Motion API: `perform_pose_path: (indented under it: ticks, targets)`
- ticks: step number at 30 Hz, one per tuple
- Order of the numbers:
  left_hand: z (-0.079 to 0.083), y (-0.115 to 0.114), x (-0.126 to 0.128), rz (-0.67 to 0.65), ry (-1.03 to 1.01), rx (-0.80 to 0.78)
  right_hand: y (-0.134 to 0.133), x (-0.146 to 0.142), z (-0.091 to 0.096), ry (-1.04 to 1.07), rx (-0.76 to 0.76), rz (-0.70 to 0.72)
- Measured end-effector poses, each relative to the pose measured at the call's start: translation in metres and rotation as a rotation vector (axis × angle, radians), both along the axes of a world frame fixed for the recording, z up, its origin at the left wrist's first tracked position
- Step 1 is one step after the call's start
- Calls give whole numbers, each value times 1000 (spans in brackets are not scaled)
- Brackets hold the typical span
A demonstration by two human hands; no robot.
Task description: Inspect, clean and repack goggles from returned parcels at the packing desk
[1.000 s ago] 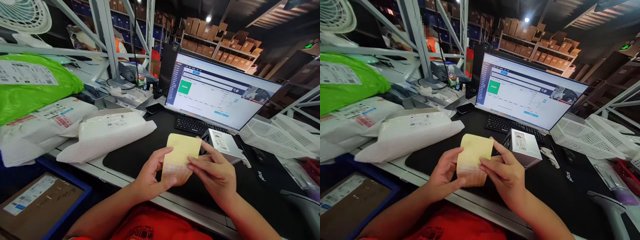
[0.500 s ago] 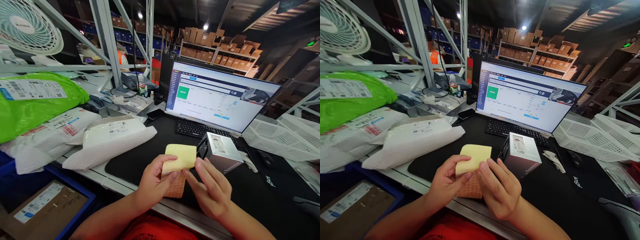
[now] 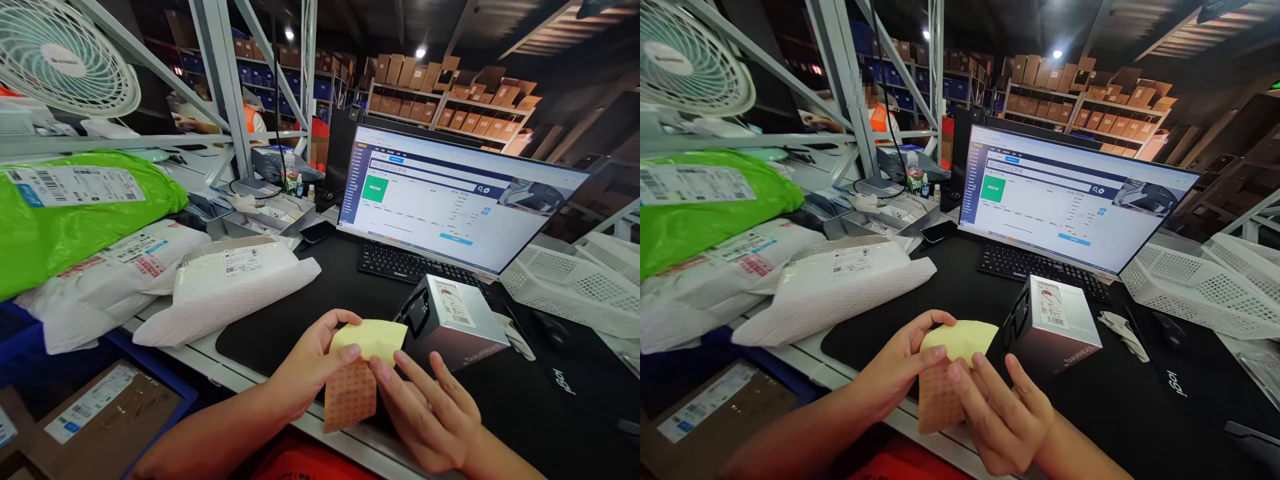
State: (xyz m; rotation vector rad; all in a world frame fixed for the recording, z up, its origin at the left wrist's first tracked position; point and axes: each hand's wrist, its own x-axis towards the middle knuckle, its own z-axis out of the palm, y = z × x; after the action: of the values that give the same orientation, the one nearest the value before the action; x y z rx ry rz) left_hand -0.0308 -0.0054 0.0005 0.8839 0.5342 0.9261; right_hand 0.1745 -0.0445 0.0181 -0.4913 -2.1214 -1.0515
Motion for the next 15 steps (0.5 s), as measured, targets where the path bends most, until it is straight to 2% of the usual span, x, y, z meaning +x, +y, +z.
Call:
perform_pose_path:
  ticks: [6,11,15]
  targets:
    - [0,4,-2,-29,10,-33,-1,0,-5,41,-27,70]
    - [4,7,-4,-42,56,-36,0,-3,5,-31,-143,19]
    - [6,9,-7,-77,81,-54,1,-1,10,-102,-39,73]
